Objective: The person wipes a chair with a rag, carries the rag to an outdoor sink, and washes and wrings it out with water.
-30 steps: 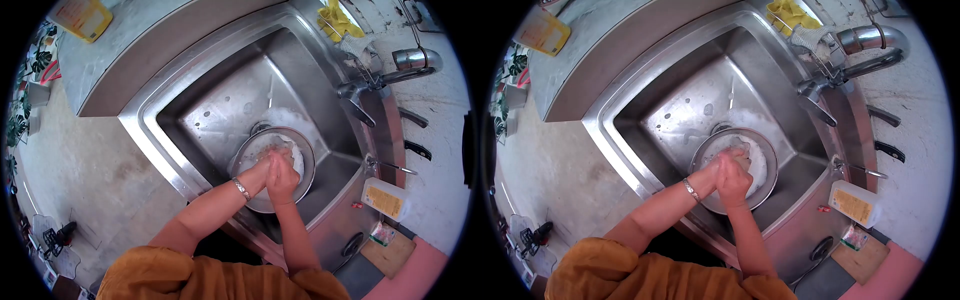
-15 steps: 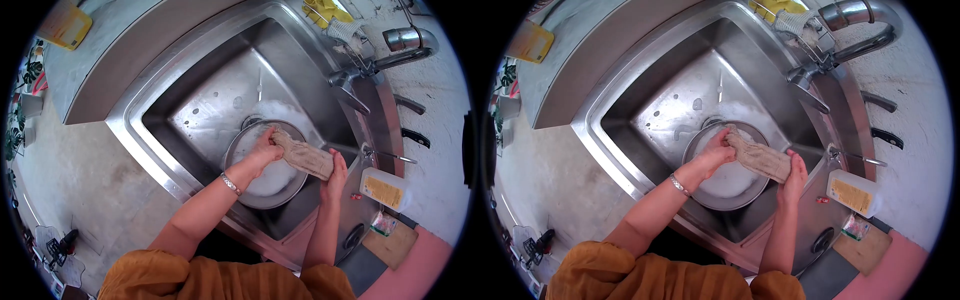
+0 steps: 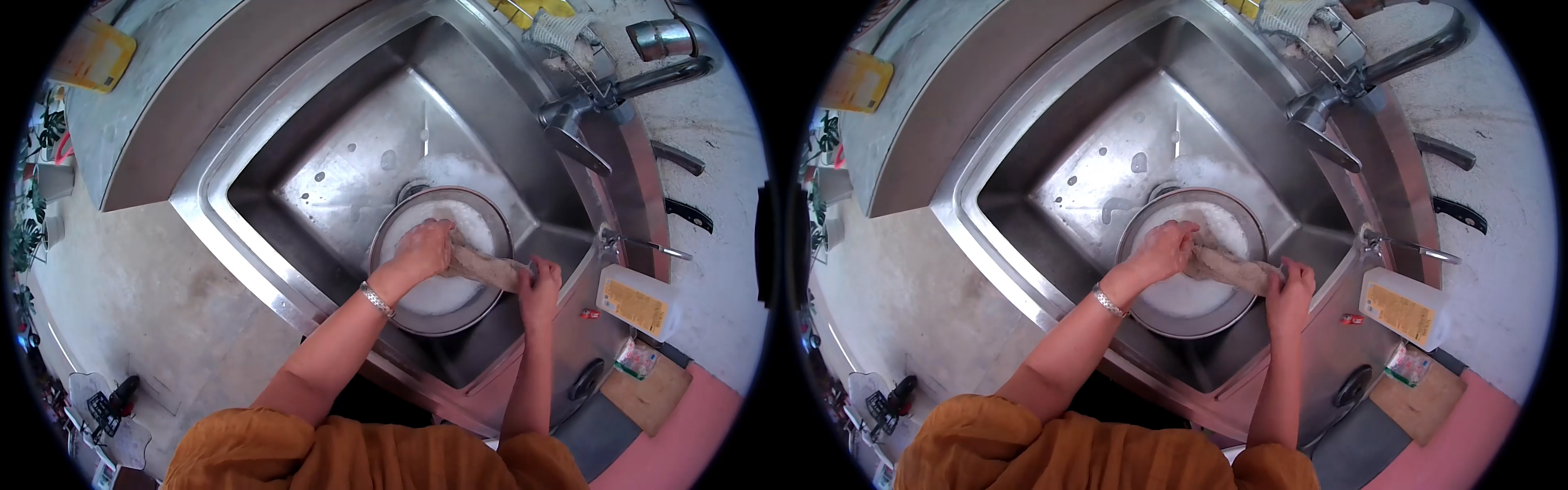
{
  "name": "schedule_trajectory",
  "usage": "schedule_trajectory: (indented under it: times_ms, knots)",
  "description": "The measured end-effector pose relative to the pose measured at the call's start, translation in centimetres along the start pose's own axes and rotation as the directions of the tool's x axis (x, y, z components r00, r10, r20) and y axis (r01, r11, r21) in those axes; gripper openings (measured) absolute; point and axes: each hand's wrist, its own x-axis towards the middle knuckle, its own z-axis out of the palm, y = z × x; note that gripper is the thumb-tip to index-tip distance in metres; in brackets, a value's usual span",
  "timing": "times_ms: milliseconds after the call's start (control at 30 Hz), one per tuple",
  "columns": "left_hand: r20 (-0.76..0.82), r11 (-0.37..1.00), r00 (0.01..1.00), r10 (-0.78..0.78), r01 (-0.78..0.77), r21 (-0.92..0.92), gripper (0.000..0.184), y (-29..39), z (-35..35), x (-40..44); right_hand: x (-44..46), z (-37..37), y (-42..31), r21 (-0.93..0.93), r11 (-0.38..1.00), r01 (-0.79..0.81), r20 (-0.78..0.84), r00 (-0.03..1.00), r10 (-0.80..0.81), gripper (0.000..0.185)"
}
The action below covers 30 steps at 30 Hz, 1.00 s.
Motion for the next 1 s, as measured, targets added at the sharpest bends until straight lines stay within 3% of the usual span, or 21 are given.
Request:
schedule_trajectory:
  times_ms: [33, 67, 100, 167, 200, 267, 300, 367, 433, 500, 533, 567, 600, 633, 667, 700, 800, 867, 900, 967, 1000]
  knots:
    - [-0.104, 0.999, 0.994, -0.024, 0.027, 0.030, 0.026, 0.5, -0.4, 0.2, -0.6, 0.7, -1.1, -0.269, 0.935, 0.233, 0.040, 0.972, -0.231, 0.026]
    - [-0.210, 0.997, 0.977, -0.041, 0.054, 0.057, 0.027, 0.8, -0.7, 0.4, -0.9, 1.8, -2.0, -0.205, 0.938, 0.278, 0.099, 0.960, -0.262, 0.027]
    - [-0.210, 0.997, 0.977, -0.038, 0.052, 0.061, 0.027, 0.8, -0.8, 0.7, -0.9, 3.0, -2.6, -0.139, 0.937, 0.321, 0.154, 0.941, -0.300, 0.029]
    - [-0.277, 0.999, 0.960, -0.044, 0.048, 0.007, 0.030, 0.6, -0.9, 0.8, -0.2, 6.1, -3.1, -0.007, 0.968, 0.250, 0.337, 0.912, -0.233, 0.037]
    - [-0.277, 0.999, 0.960, -0.043, 0.048, 0.011, 0.030, 0.6, -0.8, 0.9, -0.2, 8.0, -3.2, -0.003, 0.969, 0.248, 0.337, 0.912, -0.233, 0.037]
    - [-0.290, 0.987, 0.949, -0.123, 0.086, -0.134, 0.031, 0.4, -0.9, 1.2, -0.4, 11.5, -3.3, -0.166, 0.973, 0.162, 0.211, 0.969, -0.125, 0.048]
    - [-0.293, 0.988, 0.948, -0.124, 0.089, -0.129, 0.031, 0.2, -0.9, 1.4, -0.7, 12.3, -2.9, -0.159, 0.973, 0.164, 0.213, 0.969, -0.128, 0.048]
    - [-0.292, 0.952, 0.939, -0.183, 0.095, -0.290, 0.032, -0.3, -0.8, 1.8, -1.5, 13.6, -2.1, -0.110, 0.951, 0.290, 0.366, 0.901, -0.232, 0.056]
    - [-0.248, 0.907, 0.934, -0.256, 0.143, -0.397, 0.032, -0.2, -0.5, 1.9, -0.6, 13.3, 0.1, -0.037, 0.943, 0.329, 0.355, 0.887, -0.296, 0.054]
    - [-0.201, 0.842, 0.927, -0.316, 0.177, -0.509, 0.032, 0.3, -0.8, 1.8, -0.5, 8.7, -0.8, 0.252, 0.967, -0.022, 0.356, 0.932, -0.071, 0.040]
    - [-0.164, 0.854, 0.936, -0.312, 0.200, -0.481, 0.033, 0.7, -1.0, 1.7, -0.6, 7.3, -1.0, 0.247, 0.969, -0.015, 0.351, 0.933, -0.075, 0.040]
    - [-0.127, 0.866, 0.943, -0.308, 0.222, -0.449, 0.034, 1.0, -1.1, 1.7, -0.7, 6.1, -1.2, 0.525, 0.842, -0.125, 0.351, 0.933, -0.080, 0.032]
    - [-0.131, 0.866, 0.944, -0.303, 0.215, -0.451, 0.034, 1.3, -1.0, 1.6, -0.6, 5.0, -1.6, 0.748, 0.625, -0.222, 0.350, 0.933, -0.087, 0.026]
    - [-0.079, 0.903, 0.981, -0.178, 0.130, -0.410, 0.035, 1.5, -0.9, 1.4, -0.6, 4.0, -2.4, 0.750, 0.625, -0.216, 0.344, 0.934, -0.091, 0.026]
    - [-0.022, 0.928, 0.998, -0.051, 0.039, -0.371, 0.036, 1.6, -0.7, 1.2, -0.5, 3.2, -3.4, 0.850, 0.440, -0.291, 0.358, 0.930, -0.077, 0.024]
    - [-0.027, 0.928, 0.999, -0.045, 0.032, -0.370, 0.036, 1.8, -0.3, 1.2, -0.4, 2.3, -4.4, 0.907, 0.233, -0.352, 0.376, 0.924, -0.068, 0.023]
    - [-0.126, 0.868, 0.968, 0.219, -0.252, -0.427, 0.034, 2.9, -0.3, 0.9, 0.3, 0.7, -5.0, 0.929, 0.140, -0.342, 0.360, 0.923, -0.134, 0.026]
    - [-0.075, 0.864, 0.982, 0.174, -0.189, -0.466, 0.034, 3.4, -1.0, 0.8, 0.4, -0.3, -5.9, 0.937, 0.062, -0.344, 0.348, 0.934, -0.075, 0.023]
    - [-0.020, 0.856, 0.992, 0.127, -0.120, -0.503, 0.036, 3.4, -1.2, 0.8, 0.7, -0.2, -5.7, 0.937, 0.063, -0.343, 0.347, 0.935, -0.076, 0.023]
    - [-0.071, 0.798, 0.993, 0.091, -0.116, -0.592, 0.034, 3.1, -1.1, 1.0, 1.4, -0.2, -5.5, 0.839, 0.527, -0.137, 0.246, 0.959, -0.142, 0.018]
    - [-0.116, 0.731, 0.992, 0.051, -0.116, -0.672, 0.033, 2.9, -1.2, 1.1, 1.5, 0.0, -5.9, 0.839, 0.528, -0.134, 0.246, 0.958, -0.146, 0.018]
